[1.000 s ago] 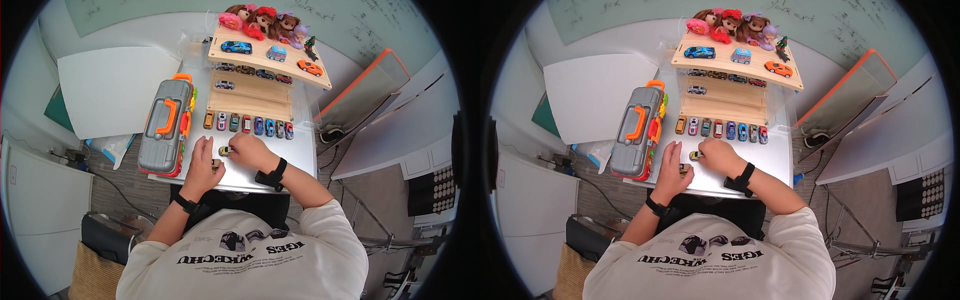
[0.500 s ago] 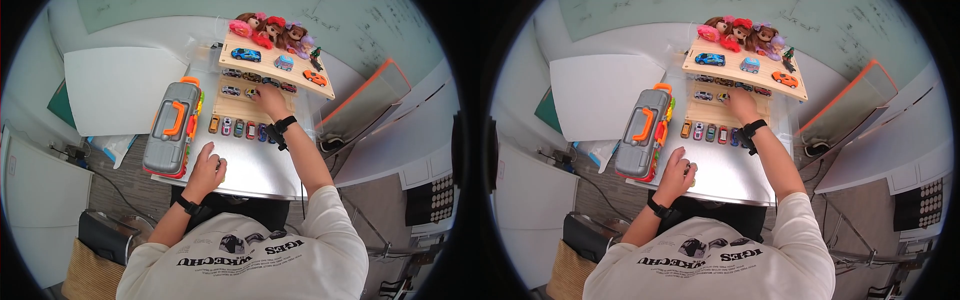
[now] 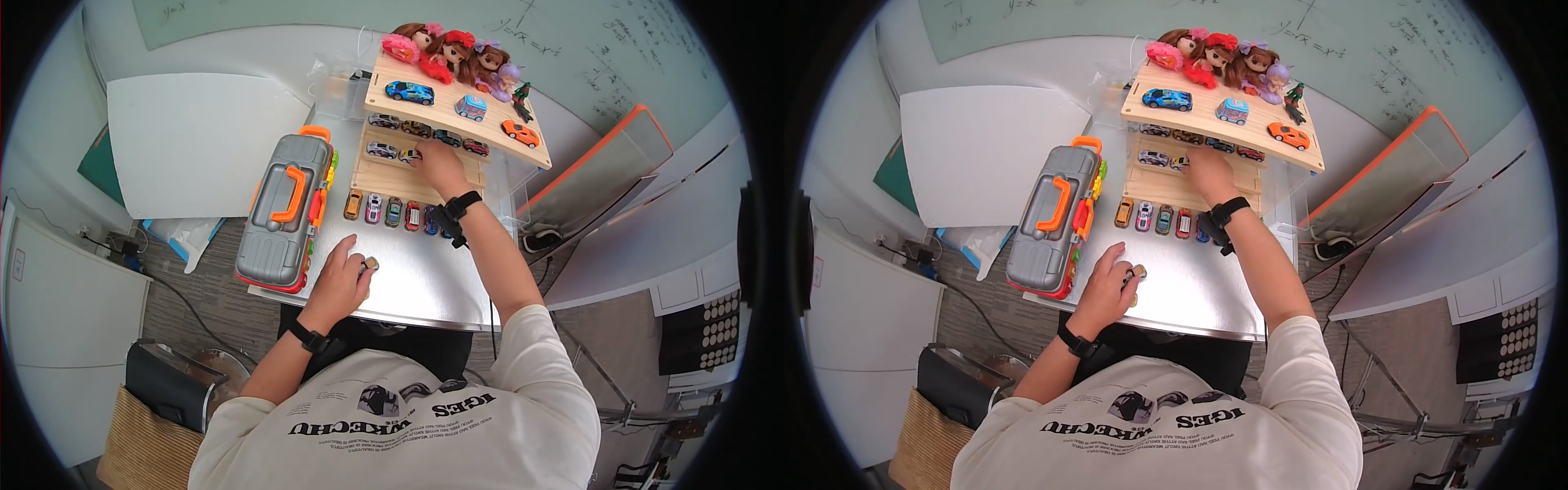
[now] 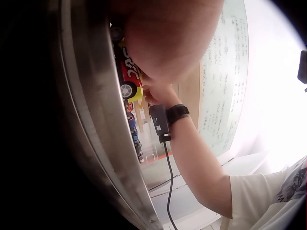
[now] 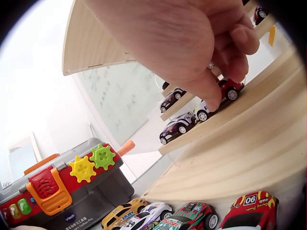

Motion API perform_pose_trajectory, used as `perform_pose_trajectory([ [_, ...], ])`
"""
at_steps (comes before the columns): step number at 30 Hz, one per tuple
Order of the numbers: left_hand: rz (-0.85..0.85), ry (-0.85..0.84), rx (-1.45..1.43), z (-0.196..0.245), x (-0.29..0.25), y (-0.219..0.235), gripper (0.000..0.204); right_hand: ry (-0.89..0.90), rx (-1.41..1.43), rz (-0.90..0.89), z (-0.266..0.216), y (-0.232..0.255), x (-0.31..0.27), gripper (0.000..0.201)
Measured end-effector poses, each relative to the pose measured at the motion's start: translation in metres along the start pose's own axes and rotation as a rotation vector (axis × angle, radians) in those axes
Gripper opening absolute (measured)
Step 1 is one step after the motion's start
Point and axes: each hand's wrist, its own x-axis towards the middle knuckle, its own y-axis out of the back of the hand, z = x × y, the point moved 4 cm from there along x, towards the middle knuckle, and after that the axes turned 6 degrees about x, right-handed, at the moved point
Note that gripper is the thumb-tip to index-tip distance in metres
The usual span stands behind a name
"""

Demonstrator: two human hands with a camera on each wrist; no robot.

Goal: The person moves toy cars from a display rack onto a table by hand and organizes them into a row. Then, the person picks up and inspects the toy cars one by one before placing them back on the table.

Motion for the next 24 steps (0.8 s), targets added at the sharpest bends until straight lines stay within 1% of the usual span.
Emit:
perform_pose_trajectory([
  [4, 0.015, 0.018, -0.017, 0.001, 0.002, 0.001, 0.026, 0.001, 0.005, 0.009, -0.005, 0.004, -0.004, 0.024],
  [6, 0.021, 0.048, -0.070, 0.001, 0.004, 0.003, 0.029, 0.013, 0.026, 0.113, -0.013, 0.013, -0.012, 0.023],
  [7, 0.020, 0.048, -0.071, 0.001, 0.004, 0.003, 0.029, 0.012, 0.026, 0.113, -0.017, 0.016, -0.015, 0.023],
  [9, 0.066, 0.033, -0.036, 0.000, 0.002, 0.004, 0.030, 0.058, 0.065, 0.196, -0.029, 0.026, -0.025, 0.022],
  [10, 0.062, 0.032, -0.038, 0.002, 0.002, 0.005, 0.030, 0.054, 0.065, 0.195, -0.034, 0.028, -0.033, 0.022],
  [12, 0.033, 0.129, -0.115, 0.002, 0.004, 0.009, 0.032, 0.232, 0.295, 0.169, -0.056, 0.034, -0.055, 0.029],
  [13, 0.032, 0.129, -0.115, 0.002, 0.003, 0.009, 0.032, 0.191, 0.441, 0.037, -0.074, 0.040, -0.073, 0.033],
  [14, 0.023, 0.148, -0.125, 0.001, 0.003, 0.009, 0.033, 0.131, 0.653, -0.204, -0.085, 0.031, -0.085, 0.037],
  [15, 0.014, 0.167, -0.136, 0.000, 0.002, 0.008, 0.034, 0.197, 0.781, -0.300, -0.095, 0.024, -0.098, 0.040],
  [16, 0.009, 0.167, -0.141, -0.002, 0.001, 0.005, 0.034, 0.232, 0.836, -0.357, -0.106, 0.020, -0.114, 0.042],
  [17, 0.053, 0.109, -0.116, -0.004, 0.000, 0.003, 0.034, 0.284, 0.787, -0.423, -0.114, 0.021, -0.126, 0.045],
  [18, 0.098, 0.050, -0.090, -0.003, 0.001, 0.004, 0.035, 0.349, 0.740, -0.400, -0.120, 0.020, -0.134, 0.044],
  [19, 0.092, 0.048, -0.093, -0.003, 0.000, 0.003, 0.035, 0.412, 0.694, -0.378, -0.124, 0.019, -0.140, 0.044],
  [20, 0.065, 0.034, -0.093, -0.002, 0.000, 0.003, 0.036, 0.405, 0.696, -0.375, -0.121, 0.011, -0.143, 0.044],
  [22, 0.037, 0.015, -0.093, 0.000, -0.001, 0.003, 0.037, 0.512, 0.577, -0.210, -0.118, 0.002, -0.146, 0.036],
  [23, 0.010, 0.030, -0.104, -0.001, -0.001, 0.002, 0.037, 0.508, 0.576, -0.206, -0.116, -0.003, -0.150, 0.036],
  [24, -0.015, 0.045, -0.114, -0.002, -0.002, 0.000, 0.038, 0.469, 0.541, -0.237, -0.120, -0.002, -0.154, 0.032],
])
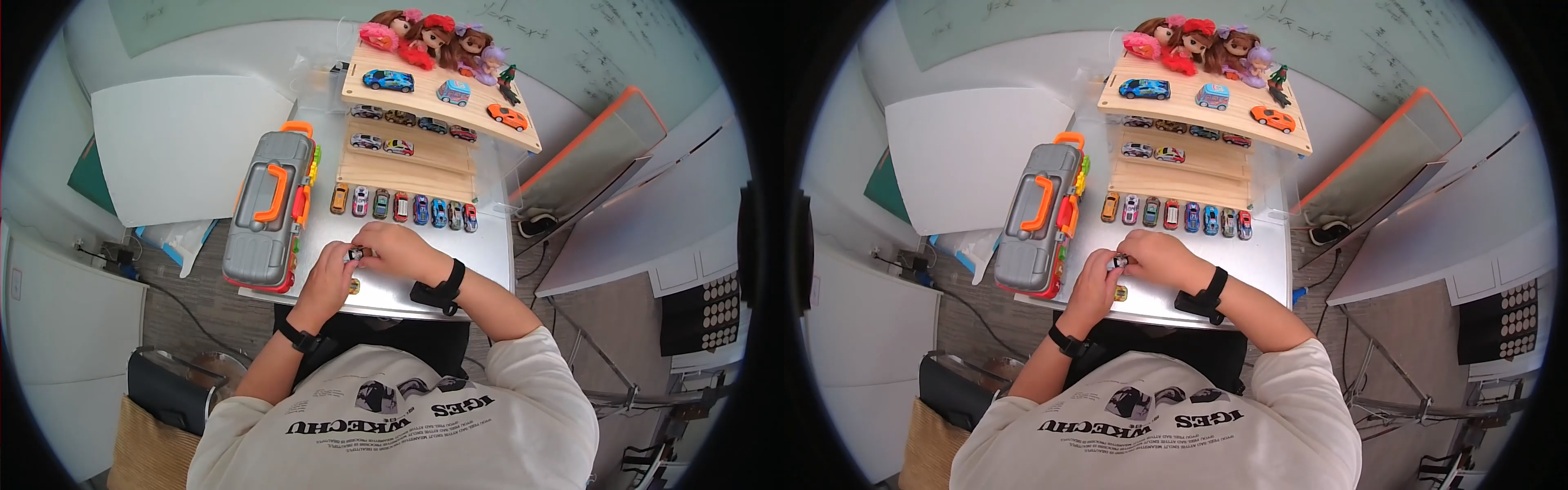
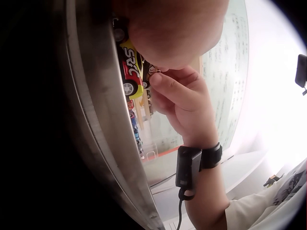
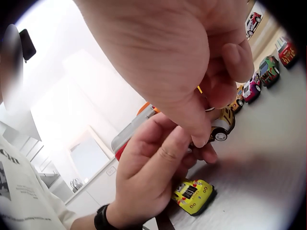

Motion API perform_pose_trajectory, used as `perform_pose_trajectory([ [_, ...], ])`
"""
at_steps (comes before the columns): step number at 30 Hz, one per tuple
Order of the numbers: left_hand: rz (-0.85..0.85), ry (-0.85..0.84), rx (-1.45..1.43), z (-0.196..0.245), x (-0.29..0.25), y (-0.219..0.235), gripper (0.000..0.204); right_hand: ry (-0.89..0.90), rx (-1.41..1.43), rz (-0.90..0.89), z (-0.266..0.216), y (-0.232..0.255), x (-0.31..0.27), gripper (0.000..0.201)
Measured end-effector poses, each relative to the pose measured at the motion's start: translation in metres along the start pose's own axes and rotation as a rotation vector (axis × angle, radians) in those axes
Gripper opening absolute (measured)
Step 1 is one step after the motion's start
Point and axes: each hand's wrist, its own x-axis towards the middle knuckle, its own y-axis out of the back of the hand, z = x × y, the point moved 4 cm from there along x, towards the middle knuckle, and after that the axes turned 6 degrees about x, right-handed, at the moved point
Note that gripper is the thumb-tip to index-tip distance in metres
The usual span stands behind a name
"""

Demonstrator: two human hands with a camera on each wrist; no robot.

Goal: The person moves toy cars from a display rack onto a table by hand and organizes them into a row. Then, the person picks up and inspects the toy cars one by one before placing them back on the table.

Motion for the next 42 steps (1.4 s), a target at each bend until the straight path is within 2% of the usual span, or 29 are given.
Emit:
perform_pose_trajectory([
  [4, 0.091, -0.041, 0.036, 0.001, 0.001, 0.000, 0.038, -0.095, -0.126, -0.055, 0.004, 0.014, -0.002, 0.023],
  [6, 0.099, -0.021, -0.056, 0.004, 0.000, 0.004, 0.040, -0.057, -0.205, 0.210, 0.018, 0.049, 0.001, 0.021],
  [7, 0.101, -0.019, -0.056, 0.004, -0.001, 0.008, 0.040, -0.162, -0.272, 0.269, 0.031, 0.069, 0.003, 0.020],
  [9, 0.015, -0.179, 0.123, 0.009, 0.000, 0.011, 0.043, -0.372, -0.355, 0.417, 0.061, 0.107, 0.002, 0.019],
  [10, -0.049, -0.193, 0.082, 0.010, 0.003, 0.010, 0.037, -0.446, -0.505, 0.430, 0.082, 0.122, 0.002, 0.019],
  [14, -0.126, -0.261, 0.055, 0.015, 0.002, 0.010, 0.032, -0.529, -0.635, 0.331, 0.128, 0.142, 0.004, 0.018],
  [23, -0.104, -0.211, 0.060, 0.007, 0.000, 0.005, 0.029, -0.486, -0.614, 0.246, 0.157, 0.139, 0.016, 0.022],
  [32, -0.064, -0.208, 0.048, 0.013, 0.002, 0.008, 0.032, -0.487, -0.607, 0.256, 0.160, 0.133, 0.018, 0.021],
  [34, -0.045, -0.198, 0.052, 0.018, 0.004, 0.010, 0.029, -0.521, -0.552, 0.271, 0.148, 0.135, 0.017, 0.028],
  [38, 0.024, -0.172, 0.047, 0.007, 0.002, 0.004, 0.021, -0.520, -0.560, 0.360, 0.120, 0.127, 0.015, 0.028],
  [40, 0.042, -0.185, 0.048, 0.008, 0.003, 0.005, 0.020, -0.194, -0.439, 0.419, 0.089, 0.109, 0.012, 0.018],
  [41, 0.060, -0.198, 0.048, 0.009, 0.003, 0.006, 0.019, -0.191, -0.346, 0.361, 0.061, 0.095, 0.009, 0.018],
  [42, 0.055, -0.198, 0.045, 0.011, 0.003, 0.006, 0.019, -0.251, -0.202, 0.175, 0.043, 0.078, 0.010, 0.022],
])
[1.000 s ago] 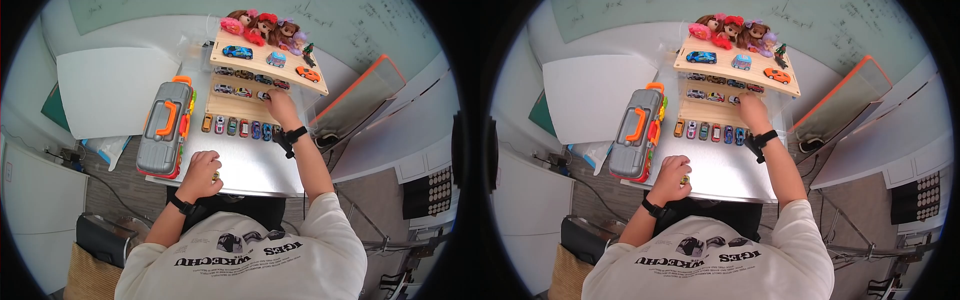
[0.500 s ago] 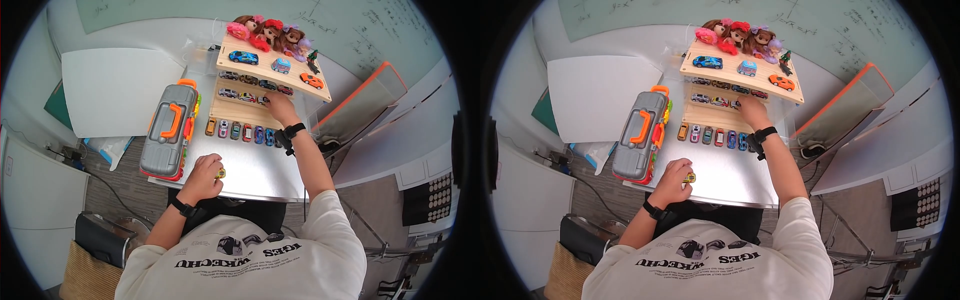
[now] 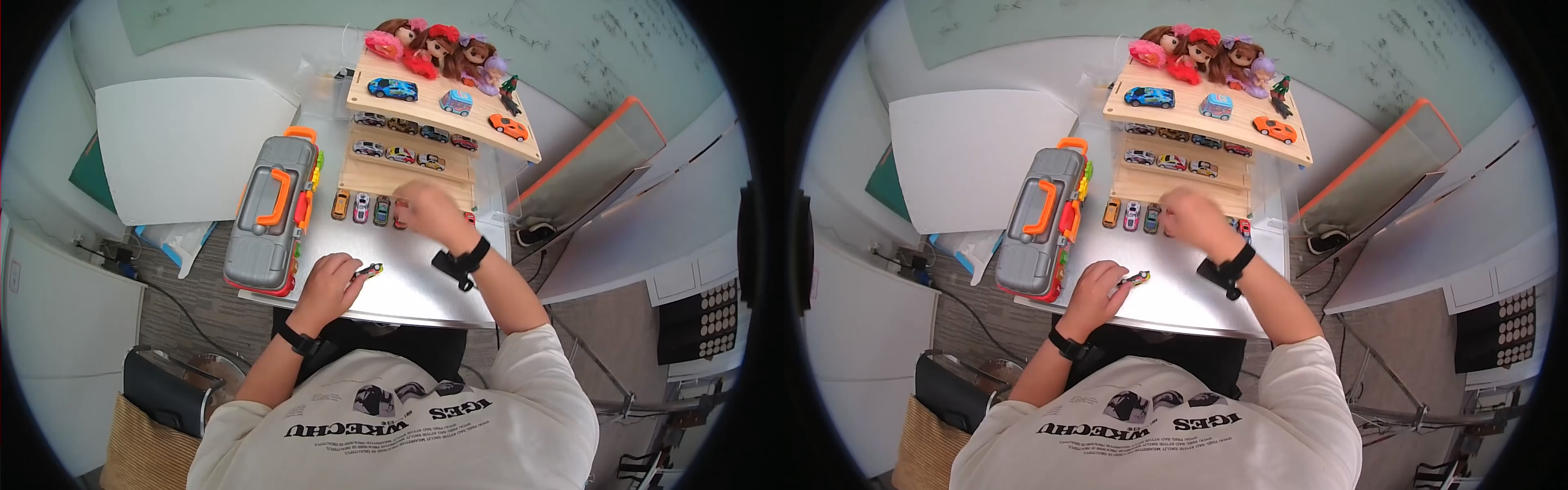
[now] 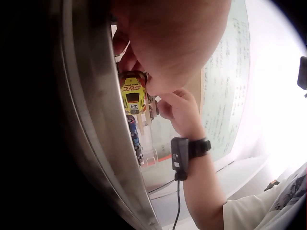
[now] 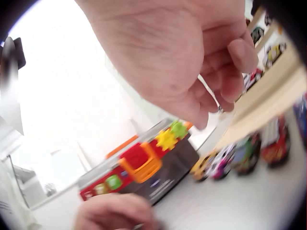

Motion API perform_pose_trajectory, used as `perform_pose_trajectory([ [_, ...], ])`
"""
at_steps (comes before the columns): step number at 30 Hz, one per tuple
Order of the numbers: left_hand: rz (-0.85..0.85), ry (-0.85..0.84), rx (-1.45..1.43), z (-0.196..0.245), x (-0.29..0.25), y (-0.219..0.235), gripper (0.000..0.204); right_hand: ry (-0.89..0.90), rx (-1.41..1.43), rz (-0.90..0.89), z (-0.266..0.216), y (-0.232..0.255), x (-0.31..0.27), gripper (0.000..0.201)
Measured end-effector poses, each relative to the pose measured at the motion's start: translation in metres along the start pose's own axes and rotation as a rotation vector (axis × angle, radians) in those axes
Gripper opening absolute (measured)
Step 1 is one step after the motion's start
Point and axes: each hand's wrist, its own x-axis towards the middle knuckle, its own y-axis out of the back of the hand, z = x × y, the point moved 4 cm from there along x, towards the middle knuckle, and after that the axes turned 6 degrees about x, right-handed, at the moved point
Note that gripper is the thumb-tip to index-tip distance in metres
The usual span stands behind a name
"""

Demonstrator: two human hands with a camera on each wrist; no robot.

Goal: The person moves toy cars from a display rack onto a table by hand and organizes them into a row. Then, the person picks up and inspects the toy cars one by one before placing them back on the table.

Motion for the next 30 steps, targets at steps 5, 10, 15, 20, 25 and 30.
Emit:
perform_pose_trajectory([
  [5, -0.030, 0.039, 0.014, -0.008, -0.003, -0.007, 0.018, 0.216, 0.075, -0.326, -0.055, -0.058, -0.052, 0.032],
  [10, 0.021, 0.140, 0.006, -0.009, -0.001, -0.006, 0.016, 0.061, 0.122, -0.187, -0.042, -0.073, -0.054, 0.025],
  [15, 0.021, 0.145, 0.010, -0.010, 0.000, -0.007, 0.016, 0.179, -0.001, -0.167, -0.050, -0.068, -0.060, 0.020],
  [20, 0.046, 0.120, 0.004, -0.008, 0.000, -0.004, 0.016, 0.131, -0.145, -0.251, -0.029, -0.056, -0.060, 0.017],
  [25, 0.026, 0.117, -0.025, -0.008, 0.000, -0.004, 0.013, -0.246, -0.301, 0.038, 0.029, 0.035, -0.025, 0.019],
  [30, 0.060, 0.034, -0.001, -0.007, -0.002, -0.004, 0.009, -0.393, -0.595, 0.177, 0.092, 0.069, 0.004, 0.017],
])
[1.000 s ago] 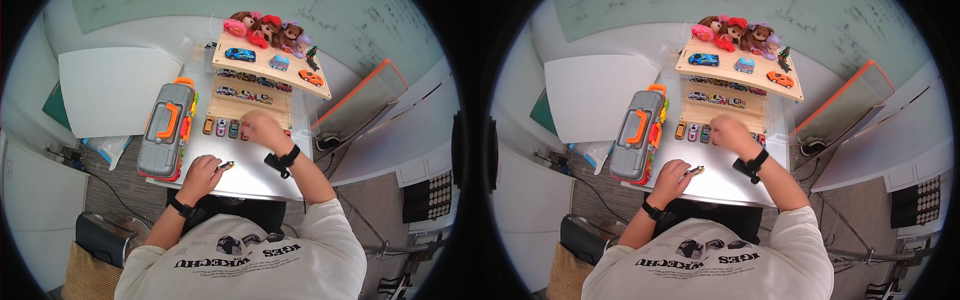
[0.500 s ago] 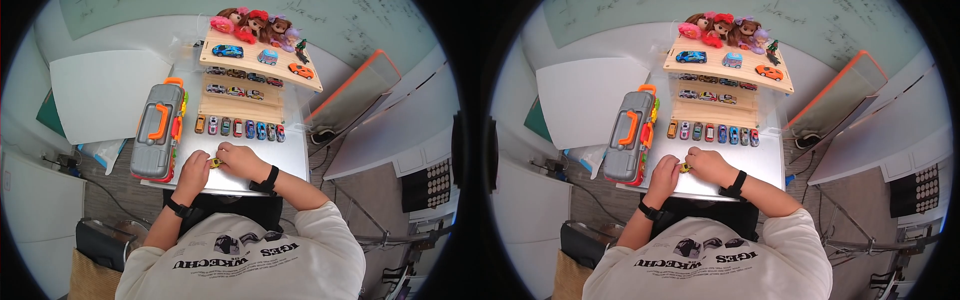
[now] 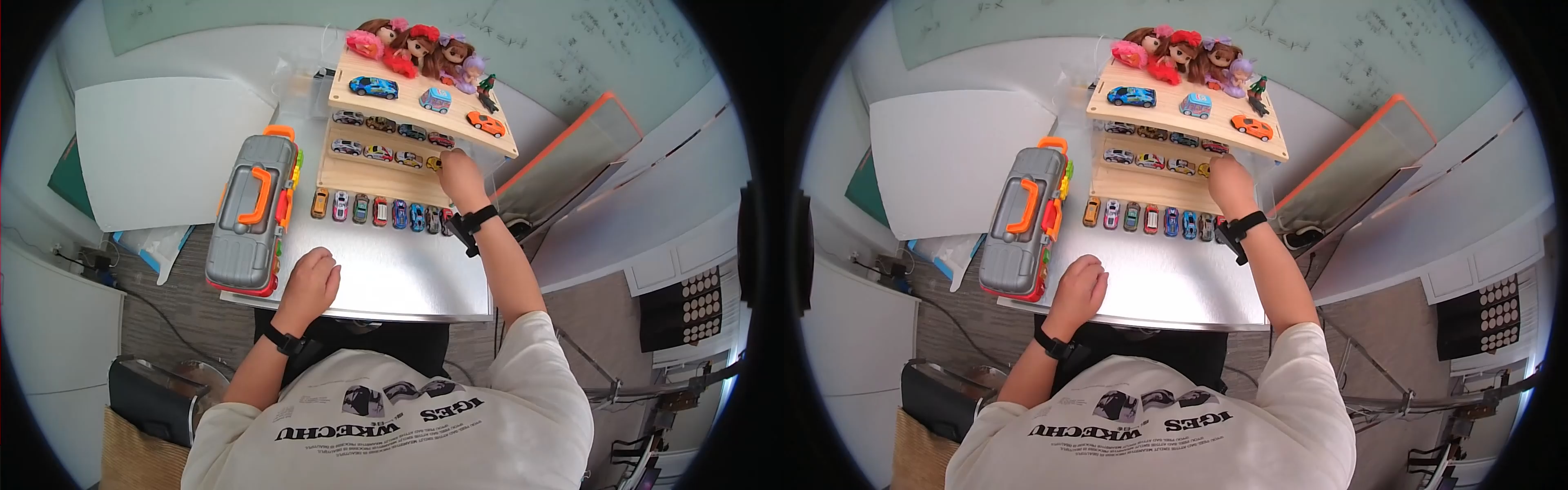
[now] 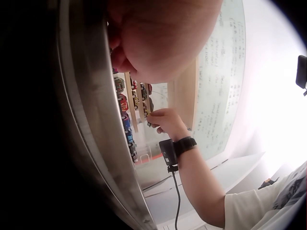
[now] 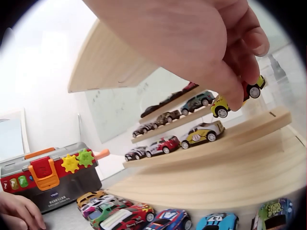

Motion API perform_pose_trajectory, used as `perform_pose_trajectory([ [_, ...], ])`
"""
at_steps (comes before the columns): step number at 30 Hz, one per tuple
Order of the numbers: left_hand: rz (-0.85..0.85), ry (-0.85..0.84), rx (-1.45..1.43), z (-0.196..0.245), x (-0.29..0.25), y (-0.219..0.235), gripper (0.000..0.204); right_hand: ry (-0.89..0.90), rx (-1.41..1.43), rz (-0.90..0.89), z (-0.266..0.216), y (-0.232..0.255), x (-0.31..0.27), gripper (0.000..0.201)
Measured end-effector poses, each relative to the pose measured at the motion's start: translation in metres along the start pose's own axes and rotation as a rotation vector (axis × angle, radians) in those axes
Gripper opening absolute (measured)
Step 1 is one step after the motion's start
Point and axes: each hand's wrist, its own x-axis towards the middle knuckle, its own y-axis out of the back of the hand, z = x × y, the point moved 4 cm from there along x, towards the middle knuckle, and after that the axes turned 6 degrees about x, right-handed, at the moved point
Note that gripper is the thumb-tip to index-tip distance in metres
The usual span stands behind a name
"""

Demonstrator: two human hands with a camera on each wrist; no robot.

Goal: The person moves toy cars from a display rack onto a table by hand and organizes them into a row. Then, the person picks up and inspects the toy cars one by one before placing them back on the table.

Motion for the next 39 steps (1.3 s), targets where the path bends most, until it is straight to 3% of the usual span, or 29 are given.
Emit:
perform_pose_trajectory([
  [5, 0.010, 0.015, -0.018, 0.000, 0.000, 0.002, 0.009, -0.007, -0.137, -0.090, 0.018, -0.030, 0.022, 0.017],
  [15, -0.005, 0.014, -0.016, -0.001, 0.001, 0.002, 0.009, 0.017, -0.131, -0.126, 0.017, -0.034, 0.023, 0.019],
  [21, -0.001, 0.013, -0.029, -0.001, 0.000, 0.001, 0.009, 0.037, -0.131, -0.059, 0.012, -0.028, 0.015, 0.014],
  [24, -0.028, 0.019, -0.027, -0.001, 0.001, 0.003, 0.007, 0.013, -0.056, 0.077, -0.009, -0.006, -0.007, 0.014],
  [27, -0.046, 0.039, -0.038, -0.005, 0.000, 0.000, 0.008, 0.100, 0.317, 0.010, -0.044, 0.003, -0.050, 0.020],
  [31, -0.046, 0.057, -0.074, -0.006, 0.001, 0.003, 0.009, 0.040, 0.633, -0.387, -0.072, -0.020, -0.107, 0.022],
  [32, -0.057, 0.065, -0.100, -0.007, 0.001, 0.003, 0.010, 0.030, 0.634, -0.392, -0.076, -0.023, -0.116, 0.022],
  [34, -0.071, 0.075, -0.126, -0.009, 0.003, 0.002, 0.011, -0.226, 0.893, -0.718, -0.079, -0.042, -0.132, 0.022],
  [37, -0.097, 0.080, -0.136, -0.009, 0.003, 0.002, 0.014, -0.296, 1.010, -0.853, -0.080, -0.051, -0.141, 0.022],
  [39, -0.099, 0.066, -0.125, -0.009, 0.003, 0.002, 0.016, -0.366, 1.080, -0.853, -0.076, -0.050, -0.140, 0.023],
])
